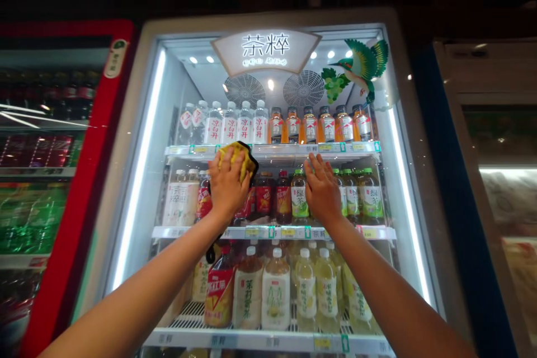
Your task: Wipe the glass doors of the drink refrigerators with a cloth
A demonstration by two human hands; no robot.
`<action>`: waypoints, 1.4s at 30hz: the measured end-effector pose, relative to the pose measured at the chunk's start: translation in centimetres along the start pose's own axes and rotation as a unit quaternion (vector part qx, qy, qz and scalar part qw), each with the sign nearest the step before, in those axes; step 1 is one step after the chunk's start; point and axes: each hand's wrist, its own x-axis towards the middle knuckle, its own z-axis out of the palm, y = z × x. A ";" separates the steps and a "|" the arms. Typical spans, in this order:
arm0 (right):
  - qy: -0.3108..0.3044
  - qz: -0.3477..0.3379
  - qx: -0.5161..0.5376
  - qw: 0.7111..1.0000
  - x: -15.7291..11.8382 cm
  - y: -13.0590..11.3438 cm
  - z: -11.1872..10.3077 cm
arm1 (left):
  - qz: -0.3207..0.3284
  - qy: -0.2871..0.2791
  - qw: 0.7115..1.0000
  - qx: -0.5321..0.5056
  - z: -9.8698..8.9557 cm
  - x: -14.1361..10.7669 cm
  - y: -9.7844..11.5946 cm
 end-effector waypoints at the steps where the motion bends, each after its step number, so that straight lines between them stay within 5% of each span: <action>1: 0.001 0.006 -0.006 1.000 0.1 -0.6 0.4 | 0.039 -0.006 0.999 -0.007 0.2 -1.0 0.5; 3: -0.012 0.004 -0.007 1.000 0.6 -1.8 1.3 | 0.116 -0.017 0.993 -0.022 0.4 -1.7 1.1; 6: -0.049 -0.034 0.001 0.998 1.3 -3.3 2.2 | 0.160 -0.018 0.986 -0.033 0.2 0.8 0.1; 10: -0.064 -0.064 -0.006 0.996 0.8 -3.6 1.9 | 0.043 0.030 0.998 -0.025 -0.7 5.1 -4.6; 14: -0.059 -0.065 -0.028 0.996 -0.6 -3.8 1.8 | -0.036 0.063 0.997 -0.018 -0.8 3.1 -7.7; 18: -0.056 -0.055 -0.061 0.995 -0.5 -5.8 3.0 | 0.115 0.022 0.992 -0.049 -0.1 -1.4 -7.0; 21: -0.084 -0.097 -0.072 0.989 0.4 -7.5 3.7 | 0.212 -0.022 0.975 -0.061 -0.2 -0.8 -7.2; 23: -0.102 -0.128 -0.077 0.984 0.8 -8.0 3.7 | 0.184 -0.024 0.981 -0.057 -0.7 1.3 -8.7; 26: -0.109 -0.140 -0.082 0.981 0.5 -7.8 3.2 | 0.041 0.031 0.997 -0.052 -1.7 3.9 -12.4; 29: -0.100 -0.145 -0.083 0.981 -0.4 -7.5 3.1 | -0.040 0.079 0.995 -0.051 -2.2 2.8 -15.0; 32: -0.071 -0.135 -0.079 0.985 -0.8 -8.7 4.4 | 0.000 0.068 0.996 -0.049 -1.8 -0.9 -14.8; 34: -0.054 -0.123 -0.071 0.988 -0.7 -10.2 5.7 | 0.100 0.029 0.993 -0.054 -1.5 -2.8 -13.8; 37: -0.053 -0.124 -0.059 0.989 0.0 -12.5 7.4 | 0.216 -0.025 0.974 -0.057 -1.4 -2.4 -13.4; 39: -0.062 -0.145 -0.055 0.986 0.2 -13.4 7.8 | 0.193 -0.025 0.980 -0.053 -1.9 -0.3 -14.8; 42: -0.075 -0.168 -0.054 0.982 -0.1 -13.4 7.5 | 0.062 0.029 0.997 -0.040 -2.8 2.6 -18.6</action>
